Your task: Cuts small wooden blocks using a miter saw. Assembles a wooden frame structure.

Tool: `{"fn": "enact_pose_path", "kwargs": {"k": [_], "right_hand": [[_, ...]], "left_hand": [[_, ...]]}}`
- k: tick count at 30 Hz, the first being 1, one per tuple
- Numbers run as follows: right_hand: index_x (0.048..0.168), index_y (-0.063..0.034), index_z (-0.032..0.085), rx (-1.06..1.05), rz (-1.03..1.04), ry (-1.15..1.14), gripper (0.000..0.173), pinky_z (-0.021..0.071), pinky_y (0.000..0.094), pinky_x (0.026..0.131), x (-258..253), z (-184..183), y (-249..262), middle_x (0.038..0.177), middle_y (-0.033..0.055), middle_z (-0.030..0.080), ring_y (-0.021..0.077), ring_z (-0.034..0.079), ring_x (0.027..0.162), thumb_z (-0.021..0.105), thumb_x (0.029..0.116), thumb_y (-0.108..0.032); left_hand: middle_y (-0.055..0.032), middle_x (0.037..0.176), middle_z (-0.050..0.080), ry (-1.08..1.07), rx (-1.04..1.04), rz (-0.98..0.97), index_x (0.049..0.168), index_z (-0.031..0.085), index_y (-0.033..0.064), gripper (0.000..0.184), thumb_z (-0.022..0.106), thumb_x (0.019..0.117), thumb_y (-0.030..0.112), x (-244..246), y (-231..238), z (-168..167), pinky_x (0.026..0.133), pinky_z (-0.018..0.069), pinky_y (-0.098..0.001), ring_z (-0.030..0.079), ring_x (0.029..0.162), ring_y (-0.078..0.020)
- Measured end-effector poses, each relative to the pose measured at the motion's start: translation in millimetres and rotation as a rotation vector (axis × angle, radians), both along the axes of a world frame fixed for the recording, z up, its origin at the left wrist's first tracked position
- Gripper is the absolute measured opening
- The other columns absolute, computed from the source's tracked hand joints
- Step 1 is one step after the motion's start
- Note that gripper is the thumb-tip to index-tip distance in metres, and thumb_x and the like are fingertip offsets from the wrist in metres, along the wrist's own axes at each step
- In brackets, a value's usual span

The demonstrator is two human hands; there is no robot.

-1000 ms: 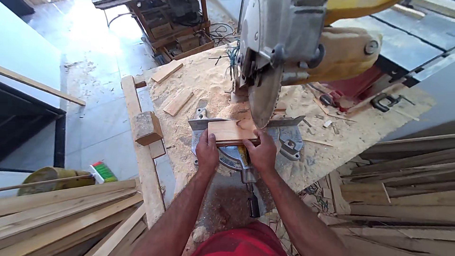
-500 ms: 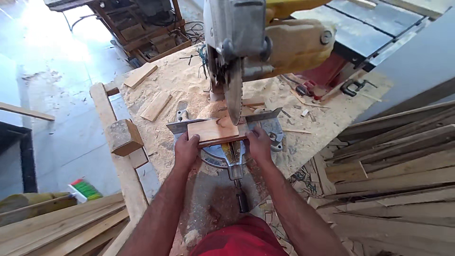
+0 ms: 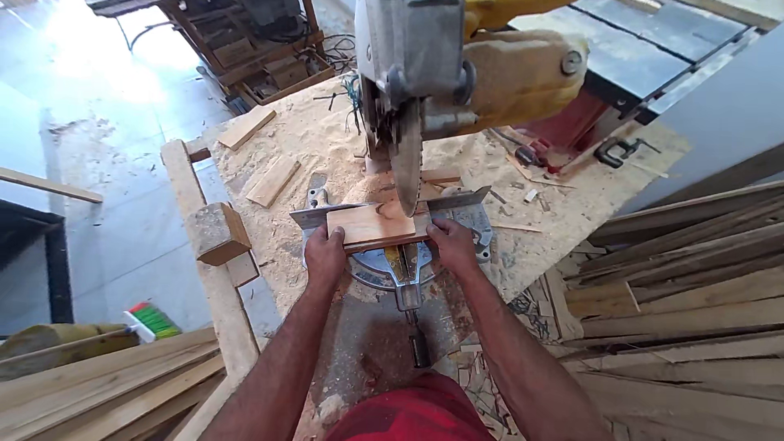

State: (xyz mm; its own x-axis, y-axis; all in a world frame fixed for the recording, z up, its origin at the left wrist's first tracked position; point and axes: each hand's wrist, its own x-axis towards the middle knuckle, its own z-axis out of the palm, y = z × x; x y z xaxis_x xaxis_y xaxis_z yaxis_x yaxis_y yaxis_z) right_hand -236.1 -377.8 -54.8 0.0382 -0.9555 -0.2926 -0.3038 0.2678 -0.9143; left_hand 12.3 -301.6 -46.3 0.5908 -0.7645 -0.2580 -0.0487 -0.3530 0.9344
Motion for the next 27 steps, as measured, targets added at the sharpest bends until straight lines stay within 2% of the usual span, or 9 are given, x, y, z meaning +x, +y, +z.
{"fn": "enact_pose_path", "kwargs": {"k": [4,10,14,19,21,23,25,27], "right_hand": [[0.124,-0.0057,0.069,-0.016,-0.013,-0.060,0.031,0.0608,0.0413,0.090,0,-1,1,0.111,0.0092,0.074,0.0184,0.073,0.099,0.070,0.0991,-0.023],[0.128,-0.0026,0.067,0.016,-0.011,-0.206,0.030,0.0622,0.0389,0.090,-5,-1,-2,0.116,0.0117,0.073,0.0204,0.073,0.100,0.066,0.1009,-0.015],[0.128,-0.0045,0.069,-0.002,0.001,-0.155,0.031,0.0618,0.0394,0.093,-6,-3,-2,0.117,0.0105,0.074,0.0193,0.073,0.103,0.066,0.1014,-0.019],[0.133,-0.0068,0.068,-0.040,0.011,-0.062,0.034,0.0610,0.0419,0.095,-4,-11,0,0.119,0.0097,0.073,0.0182,0.073,0.105,0.061,0.1049,-0.026],[0.134,-0.0102,0.068,-0.060,0.008,0.003,0.035,0.0600,0.0431,0.096,-3,-11,1,0.119,0.0076,0.074,0.0172,0.073,0.106,0.059,0.1055,-0.029],[0.137,-0.0146,0.067,-0.084,-0.004,0.083,0.037,0.0568,0.0465,0.100,1,-8,5,0.122,0.0059,0.074,0.0179,0.071,0.111,0.056,0.1066,-0.033],[0.144,-0.0199,0.063,-0.103,-0.001,0.144,0.040,0.0516,0.0494,0.104,3,-4,9,0.131,0.0039,0.071,0.0188,0.067,0.119,0.053,0.1079,-0.035],[0.142,-0.0205,0.065,-0.113,-0.006,0.149,0.038,0.0510,0.0493,0.104,5,0,10,0.130,0.0038,0.071,0.0187,0.067,0.119,0.053,0.1082,-0.033]], "left_hand": [[-0.0102,0.104,0.075,-0.077,0.038,-0.005,0.119,0.069,0.0082,0.028,0.054,0.1064,0.027,-1,1,3,0.091,0.0591,-0.0507,0.073,0.098,-0.0215],[-0.0101,0.110,0.075,-0.031,0.011,0.050,0.126,0.069,0.0092,0.029,0.057,0.1051,0.026,-5,1,-1,0.095,0.0584,-0.0496,0.073,0.103,-0.0209],[-0.0118,0.114,0.073,0.004,0.011,0.056,0.130,0.065,0.0078,0.033,0.056,0.1060,0.028,-6,0,-1,0.097,0.0571,-0.0508,0.071,0.106,-0.0226],[-0.0113,0.110,0.074,-0.117,0.050,0.034,0.125,0.068,0.0097,0.031,0.051,0.1077,0.029,-8,0,0,0.096,0.0558,-0.0536,0.072,0.105,-0.0238],[-0.0111,0.111,0.074,-0.176,0.068,0.052,0.128,0.068,0.0112,0.032,0.051,0.1078,0.030,-12,1,2,0.097,0.0548,-0.0544,0.071,0.106,-0.0246],[-0.0096,0.110,0.075,-0.191,0.060,0.078,0.129,0.068,0.0126,0.032,0.053,0.1073,0.030,-15,1,2,0.096,0.0557,-0.0538,0.072,0.105,-0.0236],[-0.0095,0.110,0.075,-0.182,0.054,0.090,0.129,0.068,0.0125,0.031,0.053,0.1070,0.029,-17,0,1,0.095,0.0558,-0.0539,0.072,0.104,-0.0237],[-0.0099,0.110,0.075,-0.172,0.054,0.082,0.128,0.068,0.0117,0.031,0.053,0.1071,0.029,-15,0,0,0.096,0.0556,-0.0539,0.072,0.104,-0.0236]]}}
